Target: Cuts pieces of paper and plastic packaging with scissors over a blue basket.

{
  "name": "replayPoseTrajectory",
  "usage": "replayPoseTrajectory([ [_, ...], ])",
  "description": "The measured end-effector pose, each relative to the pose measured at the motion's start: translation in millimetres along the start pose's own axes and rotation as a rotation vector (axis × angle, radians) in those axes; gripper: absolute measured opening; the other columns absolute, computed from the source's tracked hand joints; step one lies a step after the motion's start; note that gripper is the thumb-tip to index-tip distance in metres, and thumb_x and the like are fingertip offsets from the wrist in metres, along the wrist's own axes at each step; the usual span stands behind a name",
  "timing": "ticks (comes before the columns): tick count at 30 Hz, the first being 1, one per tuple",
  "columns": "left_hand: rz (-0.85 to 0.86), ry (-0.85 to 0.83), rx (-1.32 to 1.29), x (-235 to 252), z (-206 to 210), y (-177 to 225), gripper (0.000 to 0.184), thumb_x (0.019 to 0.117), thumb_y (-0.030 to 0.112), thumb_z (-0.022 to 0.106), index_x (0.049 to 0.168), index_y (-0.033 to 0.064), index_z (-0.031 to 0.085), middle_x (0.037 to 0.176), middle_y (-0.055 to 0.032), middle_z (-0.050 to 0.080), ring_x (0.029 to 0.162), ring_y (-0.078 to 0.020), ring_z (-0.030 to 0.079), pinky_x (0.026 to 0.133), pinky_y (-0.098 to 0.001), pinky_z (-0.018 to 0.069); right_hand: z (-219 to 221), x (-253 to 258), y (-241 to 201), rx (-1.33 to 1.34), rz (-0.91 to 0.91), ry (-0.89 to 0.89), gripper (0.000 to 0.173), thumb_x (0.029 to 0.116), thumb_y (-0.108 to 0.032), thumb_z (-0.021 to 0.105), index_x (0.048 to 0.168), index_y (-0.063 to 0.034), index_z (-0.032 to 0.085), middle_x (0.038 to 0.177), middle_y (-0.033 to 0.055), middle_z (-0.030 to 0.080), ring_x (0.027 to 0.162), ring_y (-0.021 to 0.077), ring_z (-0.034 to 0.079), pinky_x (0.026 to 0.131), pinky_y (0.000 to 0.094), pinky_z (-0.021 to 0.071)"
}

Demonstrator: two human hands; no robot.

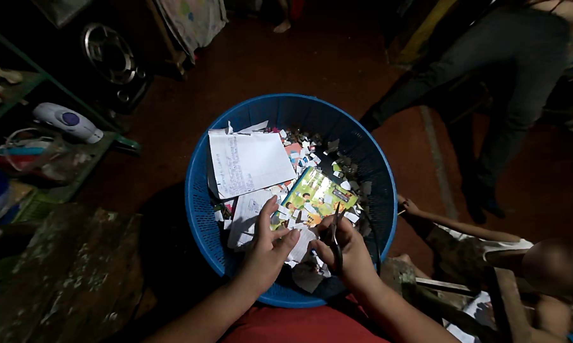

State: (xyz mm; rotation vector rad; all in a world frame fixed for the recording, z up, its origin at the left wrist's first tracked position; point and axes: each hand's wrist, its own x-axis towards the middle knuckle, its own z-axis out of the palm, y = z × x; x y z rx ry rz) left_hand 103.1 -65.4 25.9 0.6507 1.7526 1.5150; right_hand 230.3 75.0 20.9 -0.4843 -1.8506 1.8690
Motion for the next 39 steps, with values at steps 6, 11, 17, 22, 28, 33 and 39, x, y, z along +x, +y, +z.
replayPoseTrajectory([
  [6,0.105,-0.081,-0.019,-2.6,0.1,-1.7,0.023,0.0951,0.012,0.068,0.115,0.0017,0.066,0.105,-0.0024,0.070,0.087,-0.0047,0.069,0.078,-0.0216,0.0592,0.0,1.0,-0.5,0.014,0.034,0.015,0.028,0.0836,-0.007,0.075,0.106,-0.0066,0.058,0.088,-0.0046,0.064,0.072,0.0008,0.062,0.065,0.0175,0.0549],
  [11,0.085,-0.050,0.051,-3.1,-0.5,-1.1,0.014,0.0930,0.015,0.071,0.100,0.0037,0.068,0.086,0.0022,0.068,0.074,0.0002,0.064,0.070,-0.0161,0.0553,1.2,1.1,0.7,0.033,-0.022,0.039,0.029,0.0847,-0.010,0.077,0.106,-0.0071,0.057,0.089,-0.0042,0.065,0.071,0.0005,0.061,0.064,0.0165,0.0540],
  [17,-0.062,-0.155,-0.023,-3.4,-3.1,7.9,0.015,0.0970,0.015,0.069,0.106,0.0050,0.061,0.094,-0.0011,0.067,0.071,-0.0056,0.067,0.060,-0.0221,0.0587,1.4,0.8,2.9,0.065,-0.059,0.051,0.030,0.0839,-0.007,0.076,0.107,-0.0087,0.057,0.093,-0.0041,0.066,0.076,0.0013,0.064,0.067,0.0179,0.0558],
  [22,-0.066,-0.184,-0.155,-2.0,-4.8,2.8,0.014,0.0980,0.014,0.066,0.107,0.0058,0.058,0.091,0.0004,0.066,0.076,-0.0071,0.068,0.068,-0.0248,0.0596,1.9,0.9,1.6,0.007,-0.043,0.087,0.031,0.0829,-0.004,0.073,0.109,-0.0069,0.056,0.097,-0.0025,0.066,0.082,0.0034,0.066,0.070,0.0196,0.0580],
  [28,-0.076,-0.219,-0.236,-1.3,-4.8,-0.5,0.006,0.1004,0.013,0.060,0.103,0.0096,0.055,0.086,0.0052,0.063,0.074,-0.0031,0.063,0.067,-0.0221,0.0555,1.0,0.4,3.3,-0.014,-0.064,0.126,0.032,0.0824,-0.006,0.074,0.109,-0.0090,0.057,0.096,-0.0053,0.065,0.082,0.0017,0.065,0.070,0.0191,0.0577],
  [33,-0.173,-0.241,-0.305,-1.7,-5.0,7.7,0.008,0.1065,0.010,0.048,0.107,0.0057,0.054,0.095,-0.0023,0.066,0.081,-0.0126,0.071,0.073,-0.0319,0.0634,-0.3,-1.4,3.4,0.110,-0.121,0.154,0.032,0.0843,-0.010,0.077,0.109,-0.0144,0.057,0.095,-0.0075,0.067,0.079,0.0013,0.065,0.068,0.0186,0.0567],
  [39,-0.163,-0.217,-0.340,-1.9,-2.7,9.8,0.013,0.1069,0.007,0.046,0.111,0.0025,0.057,0.099,-0.0057,0.068,0.083,-0.0160,0.073,0.076,-0.0326,0.0643,-0.1,-1.8,3.2,0.204,-0.121,0.180,0.032,0.0849,-0.008,0.078,0.109,-0.0134,0.057,0.093,-0.0037,0.069,0.076,0.0043,0.067,0.068,0.0203,0.0582],
])
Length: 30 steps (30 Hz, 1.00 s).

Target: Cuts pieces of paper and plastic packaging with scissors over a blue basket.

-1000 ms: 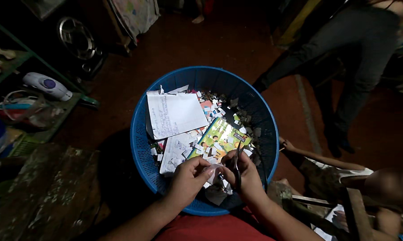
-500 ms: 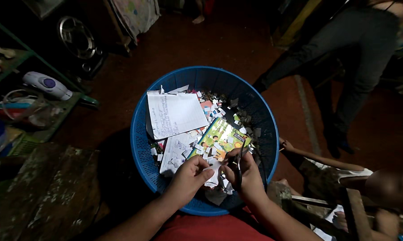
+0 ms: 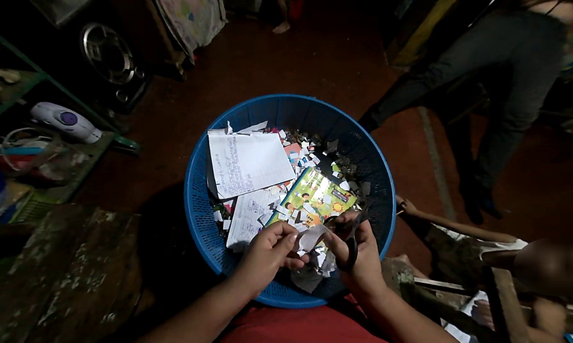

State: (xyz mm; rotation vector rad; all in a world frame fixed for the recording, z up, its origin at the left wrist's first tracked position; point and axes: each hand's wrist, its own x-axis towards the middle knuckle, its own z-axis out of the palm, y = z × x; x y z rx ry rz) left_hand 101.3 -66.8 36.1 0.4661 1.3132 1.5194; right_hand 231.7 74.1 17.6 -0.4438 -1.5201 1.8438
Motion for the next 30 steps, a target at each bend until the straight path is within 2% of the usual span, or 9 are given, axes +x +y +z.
replayPoseTrajectory([
  [3,0.022,-0.062,0.029,-1.8,0.7,0.8,0.017,0.1073,0.012,0.047,0.118,0.0021,0.056,0.104,-0.0053,0.068,0.087,-0.0165,0.074,0.078,-0.0338,0.0646,0.4,0.7,-0.6,-0.013,0.012,0.009,0.033,0.0845,-0.007,0.078,0.109,-0.0127,0.056,0.092,-0.0040,0.068,0.075,0.0037,0.066,0.067,0.0199,0.0580],
  [5,0.035,-0.094,0.037,-2.6,0.2,-0.1,0.019,0.1053,0.015,0.052,0.119,0.0022,0.056,0.107,-0.0053,0.068,0.089,-0.0165,0.073,0.079,-0.0339,0.0645,0.6,0.5,-0.3,-0.041,0.005,0.008,0.034,0.0831,-0.005,0.077,0.109,-0.0128,0.057,0.093,-0.0048,0.068,0.077,0.0031,0.066,0.067,0.0194,0.0578],
  [8,0.078,-0.092,0.058,-2.2,0.4,-2.0,0.023,0.0994,0.012,0.063,0.119,0.0018,0.056,0.107,-0.0052,0.069,0.087,-0.0151,0.073,0.078,-0.0317,0.0641,1.0,-0.8,0.9,-0.100,-0.025,-0.025,0.035,0.0827,-0.003,0.075,0.111,-0.0137,0.057,0.099,-0.0065,0.068,0.084,0.0019,0.066,0.071,0.0184,0.0578],
  [12,0.093,0.001,0.095,-2.0,2.2,-1.3,0.016,0.0993,0.005,0.060,0.115,0.0027,0.057,0.102,-0.0041,0.070,0.078,-0.0129,0.073,0.072,-0.0288,0.0637,2.6,-1.5,2.2,-0.170,-0.049,-0.119,0.033,0.0850,-0.004,0.074,0.111,-0.0137,0.057,0.100,-0.0074,0.065,0.086,0.0005,0.065,0.074,0.0186,0.0578],
  [16,0.150,0.105,0.161,-2.8,2.5,-3.2,0.012,0.1001,0.006,0.060,0.112,0.0039,0.061,0.098,-0.0023,0.070,0.069,-0.0090,0.070,0.063,-0.0245,0.0617,2.6,-1.6,3.2,-0.222,-0.049,-0.179,0.034,0.0828,-0.001,0.072,0.111,-0.0101,0.056,0.099,-0.0052,0.064,0.085,0.0014,0.064,0.075,0.0200,0.0583],
  [18,0.174,0.129,0.189,-3.6,3.1,-3.5,0.012,0.0998,0.006,0.061,0.111,0.0033,0.062,0.096,-0.0021,0.070,0.067,-0.0079,0.069,0.062,-0.0231,0.0610,2.4,-1.6,2.3,-0.193,-0.033,-0.178,0.031,0.0865,-0.008,0.074,0.112,-0.0101,0.056,0.098,-0.0050,0.064,0.083,0.0012,0.064,0.073,0.0189,0.0572],
  [21,0.194,0.144,0.233,-4.5,4.4,-3.7,0.014,0.0989,0.005,0.061,0.112,0.0019,0.062,0.098,-0.0025,0.070,0.070,-0.0074,0.070,0.064,-0.0227,0.0615,1.7,-0.5,1.0,-0.133,-0.012,-0.160,0.032,0.0921,-0.026,0.074,0.114,-0.0120,0.055,0.097,-0.0066,0.065,0.082,0.0004,0.063,0.071,0.0177,0.0550],
  [23,0.224,0.136,0.253,-4.4,4.0,-5.3,0.013,0.0981,0.005,0.063,0.111,0.0022,0.064,0.099,-0.0017,0.071,0.070,-0.0065,0.070,0.064,-0.0220,0.0614,0.5,0.6,1.3,-0.104,0.000,-0.172,0.032,0.0940,-0.030,0.072,0.114,-0.0124,0.055,0.097,-0.0069,0.064,0.081,0.0001,0.062,0.071,0.0175,0.0546],
  [30,0.247,0.114,0.289,-4.0,3.2,-7.3,0.014,0.0976,0.006,0.064,0.111,0.0039,0.067,0.098,0.0005,0.071,0.068,-0.0027,0.067,0.063,-0.0185,0.0590,0.6,-0.9,0.3,-0.075,0.083,-0.192,0.028,0.0887,-0.011,0.076,0.109,-0.0091,0.057,0.091,-0.0042,0.065,0.073,-0.0003,0.061,0.063,0.0163,0.0533],
])
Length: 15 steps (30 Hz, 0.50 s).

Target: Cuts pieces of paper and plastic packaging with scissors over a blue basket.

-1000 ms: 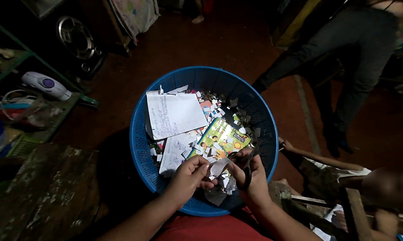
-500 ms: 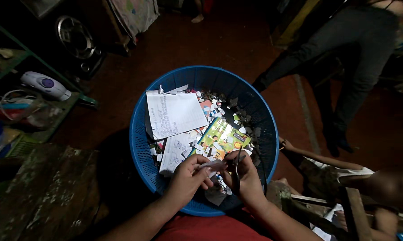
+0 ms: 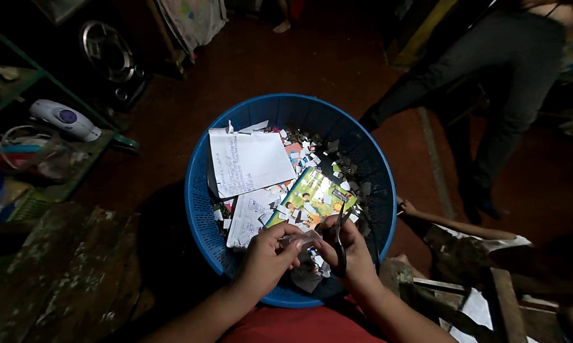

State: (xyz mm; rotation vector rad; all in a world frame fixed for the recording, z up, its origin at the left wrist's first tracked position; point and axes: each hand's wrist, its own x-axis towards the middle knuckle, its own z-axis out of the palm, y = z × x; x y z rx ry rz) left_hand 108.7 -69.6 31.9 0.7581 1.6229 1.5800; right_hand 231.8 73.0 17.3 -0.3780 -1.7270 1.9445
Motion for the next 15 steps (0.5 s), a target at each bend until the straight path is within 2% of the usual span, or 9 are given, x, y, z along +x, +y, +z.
replayPoseTrajectory([
  [9,-0.027,-0.017,0.041,0.4,-1.5,0.0,0.016,0.1026,0.016,0.060,0.109,0.0053,0.069,0.092,0.0028,0.071,0.067,-0.0004,0.065,0.060,-0.0162,0.0556,-1.1,-0.7,0.3,-0.018,-0.038,0.016,0.032,0.0862,-0.011,0.078,0.111,-0.0132,0.058,0.098,-0.0055,0.067,0.080,0.0017,0.066,0.069,0.0197,0.0583],
  [12,-0.027,-0.026,0.034,0.3,-0.8,-0.5,0.015,0.1013,0.014,0.061,0.109,0.0046,0.070,0.093,0.0021,0.072,0.072,-0.0017,0.068,0.064,-0.0181,0.0585,-1.6,-0.7,0.7,-0.012,-0.049,0.016,0.032,0.0868,-0.011,0.078,0.112,-0.0138,0.058,0.098,-0.0053,0.067,0.080,0.0016,0.066,0.070,0.0193,0.0580],
  [15,0.035,-0.029,-0.006,0.8,0.1,-5.3,0.017,0.0955,0.010,0.068,0.111,0.0032,0.069,0.096,0.0005,0.072,0.075,-0.0038,0.069,0.068,-0.0203,0.0600,-1.3,0.1,0.4,-0.015,-0.046,0.026,0.033,0.0860,-0.008,0.078,0.111,-0.0118,0.057,0.098,-0.0045,0.067,0.080,0.0015,0.065,0.070,0.0181,0.0572],
])
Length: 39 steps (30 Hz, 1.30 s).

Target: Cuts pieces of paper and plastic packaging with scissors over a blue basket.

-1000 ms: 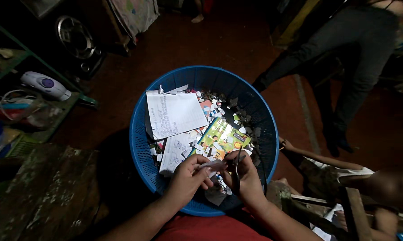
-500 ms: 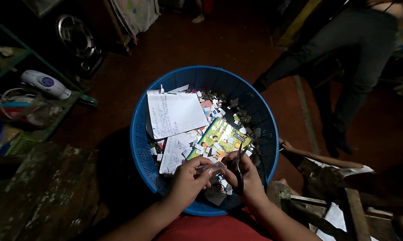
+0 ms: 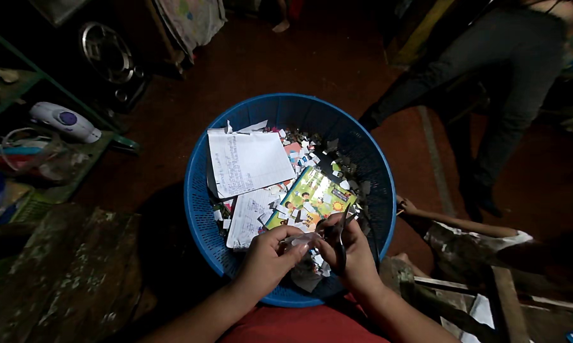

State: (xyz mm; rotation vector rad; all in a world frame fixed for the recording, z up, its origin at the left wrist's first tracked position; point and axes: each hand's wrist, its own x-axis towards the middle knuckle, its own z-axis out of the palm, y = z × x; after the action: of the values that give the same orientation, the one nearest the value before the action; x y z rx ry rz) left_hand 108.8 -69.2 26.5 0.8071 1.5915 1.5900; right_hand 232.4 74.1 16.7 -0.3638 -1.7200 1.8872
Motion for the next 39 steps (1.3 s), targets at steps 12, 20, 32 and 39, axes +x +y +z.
replayPoseTrajectory([
  [12,0.077,0.066,0.251,2.2,-3.0,-6.6,0.014,0.0924,0.020,0.071,0.098,0.0074,0.076,0.093,0.0013,0.070,0.083,0.0021,0.063,0.073,-0.0138,0.0520,1.7,1.1,0.0,-0.107,-0.033,-0.035,0.032,0.0862,-0.009,0.078,0.112,-0.0111,0.058,0.099,-0.0040,0.069,0.086,0.0038,0.068,0.076,0.0219,0.0591],
  [20,-0.010,0.017,0.147,2.1,-2.3,-2.6,0.024,0.0898,0.017,0.075,0.111,0.0040,0.072,0.102,-0.0011,0.073,0.088,-0.0013,0.069,0.078,-0.0184,0.0585,0.7,1.0,-3.0,-0.019,0.069,0.054,0.033,0.0838,-0.005,0.077,0.108,-0.0073,0.055,0.092,-0.0006,0.068,0.065,0.0040,0.063,0.055,0.0193,0.0551],
  [32,-0.069,0.074,-0.042,3.4,-4.5,0.1,0.008,0.0924,0.008,0.070,0.099,0.0048,0.068,0.083,0.0030,0.069,0.071,-0.0042,0.067,0.068,-0.0199,0.0580,3.4,0.7,-3.5,-0.115,0.128,-0.124,0.035,0.0841,-0.006,0.077,0.112,-0.0053,0.056,0.096,-0.0038,0.064,0.080,0.0014,0.063,0.072,0.0193,0.0572],
  [39,-0.092,0.059,-0.061,3.0,-3.8,2.2,0.010,0.0930,0.010,0.071,0.099,0.0042,0.064,0.084,0.0016,0.070,0.071,-0.0069,0.069,0.067,-0.0225,0.0603,4.4,-1.1,-2.5,-0.106,0.030,-0.041,0.030,0.0866,-0.005,0.073,0.110,-0.0068,0.056,0.092,-0.0031,0.064,0.075,0.0035,0.065,0.065,0.0210,0.0581],
])
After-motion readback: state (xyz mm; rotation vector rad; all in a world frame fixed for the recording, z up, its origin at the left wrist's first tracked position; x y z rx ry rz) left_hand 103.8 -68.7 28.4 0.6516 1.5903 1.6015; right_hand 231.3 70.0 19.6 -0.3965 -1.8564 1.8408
